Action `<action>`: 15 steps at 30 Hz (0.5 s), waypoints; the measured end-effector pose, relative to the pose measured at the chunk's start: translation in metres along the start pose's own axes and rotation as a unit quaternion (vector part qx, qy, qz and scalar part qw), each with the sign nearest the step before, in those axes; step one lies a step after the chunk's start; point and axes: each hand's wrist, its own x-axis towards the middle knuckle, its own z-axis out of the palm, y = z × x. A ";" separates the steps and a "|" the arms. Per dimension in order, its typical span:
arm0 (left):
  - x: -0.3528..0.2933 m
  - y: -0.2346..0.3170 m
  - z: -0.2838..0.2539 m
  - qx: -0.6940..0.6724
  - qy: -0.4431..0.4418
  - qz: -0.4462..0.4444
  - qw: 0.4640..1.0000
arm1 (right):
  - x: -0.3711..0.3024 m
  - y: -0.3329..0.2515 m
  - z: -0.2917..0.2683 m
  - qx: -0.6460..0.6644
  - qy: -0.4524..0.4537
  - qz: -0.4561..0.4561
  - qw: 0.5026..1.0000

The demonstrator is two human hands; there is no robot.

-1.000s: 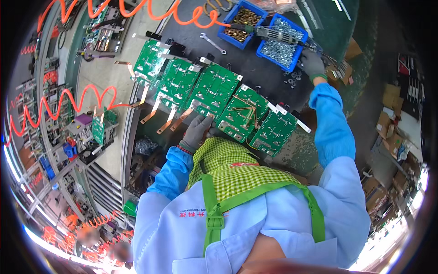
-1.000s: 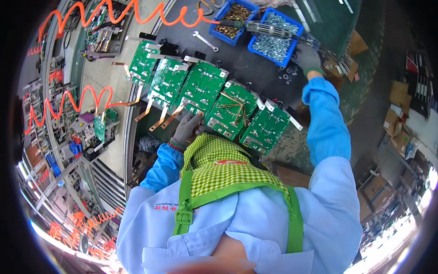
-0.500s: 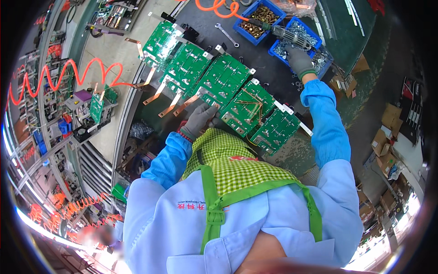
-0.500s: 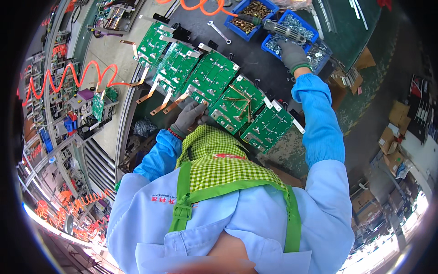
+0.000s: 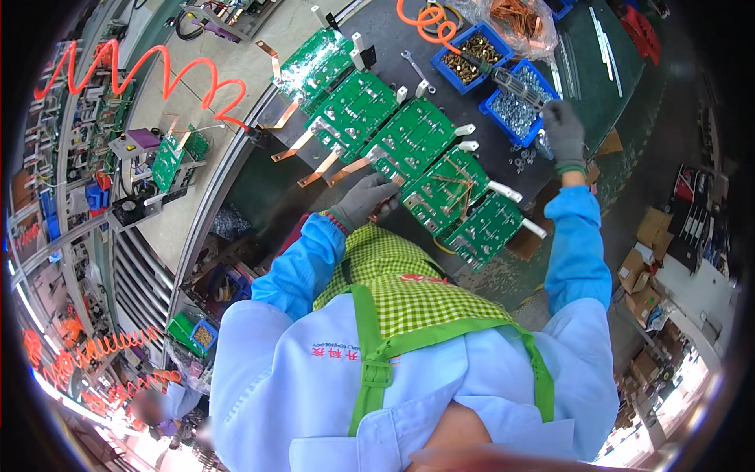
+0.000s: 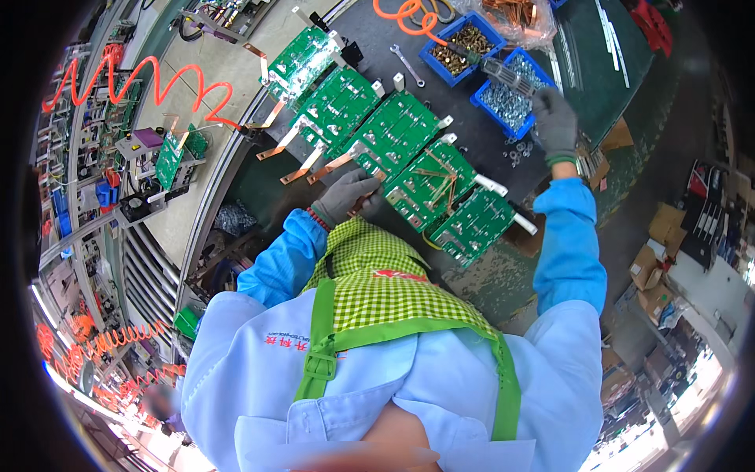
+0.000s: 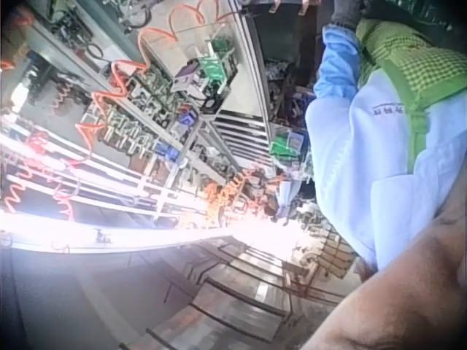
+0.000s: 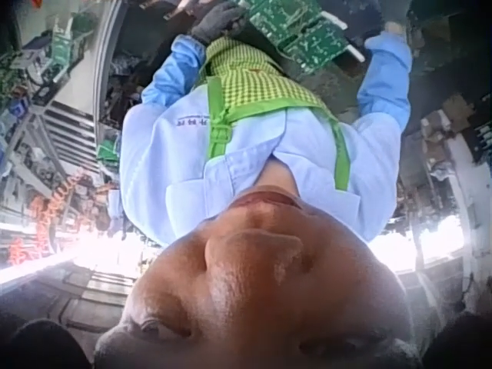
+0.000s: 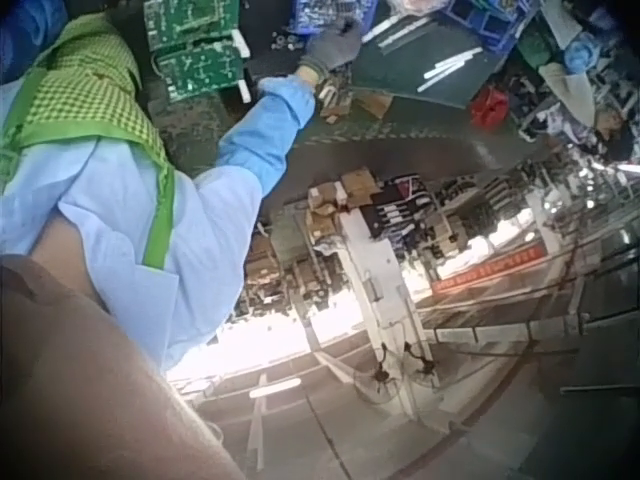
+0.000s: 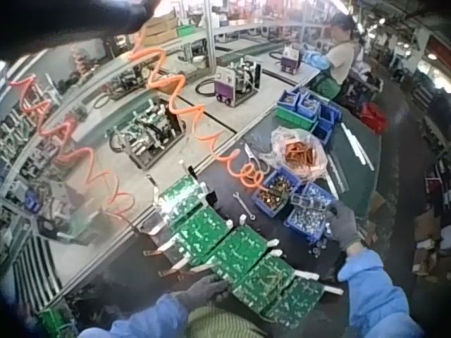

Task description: Manually assemble and inspect multiple green printed circuit boards on a workbench.

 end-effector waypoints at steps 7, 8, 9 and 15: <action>0.002 0.001 -0.003 -0.059 -0.014 0.008 0.998 | -0.098 -0.205 0.024 0.247 -0.114 -0.068 0.960; 0.002 0.002 -0.005 -0.067 -0.012 0.007 0.998 | -0.107 -0.215 0.045 0.252 -0.128 -0.061 0.957; -0.003 0.008 -0.001 -0.031 -0.020 0.010 0.999 | -0.120 -0.222 0.060 0.260 -0.133 -0.060 0.954; 0.005 -0.003 0.000 -0.067 -0.049 0.040 0.996 | -0.129 -0.204 0.120 0.170 -0.158 -0.050 0.971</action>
